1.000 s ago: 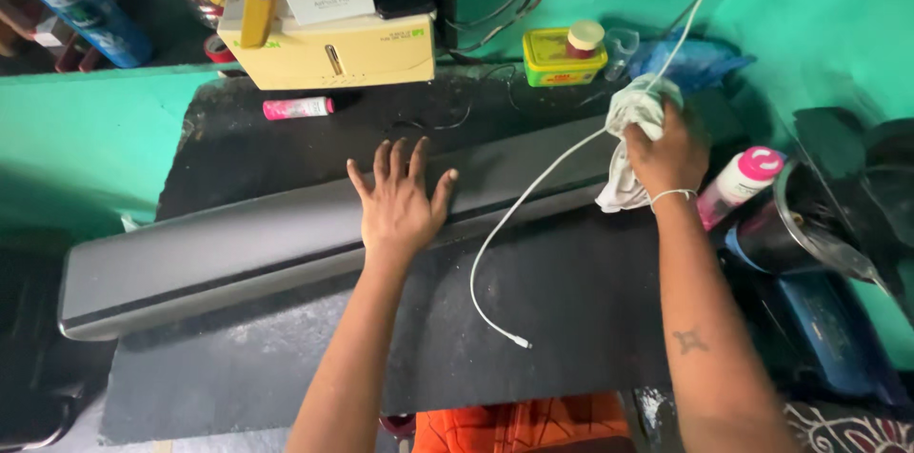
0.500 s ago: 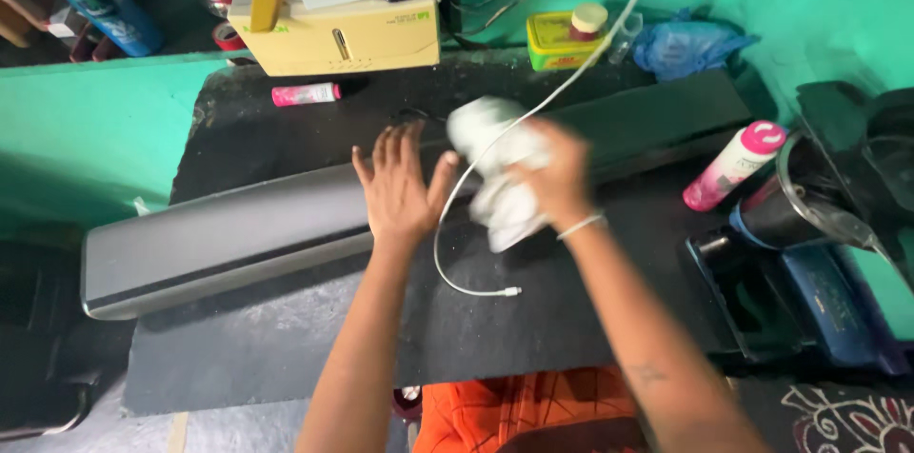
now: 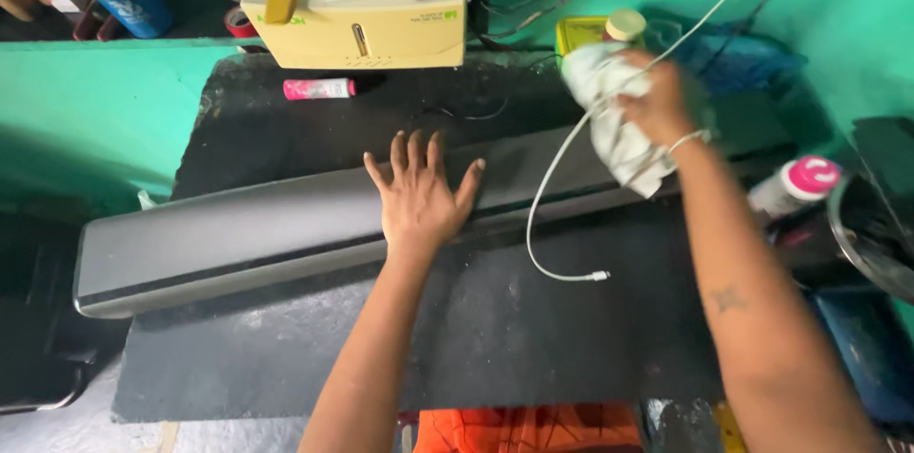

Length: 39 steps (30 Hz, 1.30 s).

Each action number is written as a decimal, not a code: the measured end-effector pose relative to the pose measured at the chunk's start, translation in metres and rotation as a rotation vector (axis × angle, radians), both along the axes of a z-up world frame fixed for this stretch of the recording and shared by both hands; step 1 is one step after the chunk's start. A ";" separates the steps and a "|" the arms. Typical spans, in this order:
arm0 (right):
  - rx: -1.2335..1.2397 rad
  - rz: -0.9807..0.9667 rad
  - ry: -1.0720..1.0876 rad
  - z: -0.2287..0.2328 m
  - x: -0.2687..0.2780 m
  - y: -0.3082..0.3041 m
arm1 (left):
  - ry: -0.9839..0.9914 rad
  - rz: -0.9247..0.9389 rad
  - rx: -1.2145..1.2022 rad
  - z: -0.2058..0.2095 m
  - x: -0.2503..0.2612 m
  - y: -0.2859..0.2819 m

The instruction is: The person clears various items including a mirror, comb, and bottles from a desk surface and سپس wipes the surface and a large soundbar with a cloth.

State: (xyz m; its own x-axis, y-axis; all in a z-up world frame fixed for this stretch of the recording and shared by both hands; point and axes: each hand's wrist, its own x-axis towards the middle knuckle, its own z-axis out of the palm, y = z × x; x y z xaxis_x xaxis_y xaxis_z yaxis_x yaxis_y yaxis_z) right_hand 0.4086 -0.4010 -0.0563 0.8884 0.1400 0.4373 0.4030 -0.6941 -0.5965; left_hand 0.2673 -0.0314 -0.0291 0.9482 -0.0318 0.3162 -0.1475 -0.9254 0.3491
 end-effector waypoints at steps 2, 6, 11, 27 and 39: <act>-0.393 -0.374 0.214 -0.011 0.035 -0.048 | 0.023 0.001 0.004 0.002 0.001 0.000; -0.851 -0.336 0.421 -0.035 0.090 -0.068 | 0.021 0.004 0.025 0.002 0.002 -0.001; -1.129 -0.226 0.510 -0.038 0.086 0.057 | 0.023 0.003 0.013 0.002 0.003 0.001; -0.863 -0.348 0.422 -0.017 0.092 0.156 | 0.044 0.002 -0.005 0.000 0.002 0.001; 0.348 0.350 0.205 -0.040 0.070 0.185 | 0.048 0.017 -0.006 0.002 0.000 0.001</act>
State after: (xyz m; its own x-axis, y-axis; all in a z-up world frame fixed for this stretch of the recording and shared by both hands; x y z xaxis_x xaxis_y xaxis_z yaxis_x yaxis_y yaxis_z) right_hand 0.4783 -0.2157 -0.0959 0.8867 0.3212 0.3326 0.4257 -0.2862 -0.8584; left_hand 0.2674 -0.0307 -0.0268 0.9627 -0.0141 0.2701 -0.1149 -0.9254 0.3612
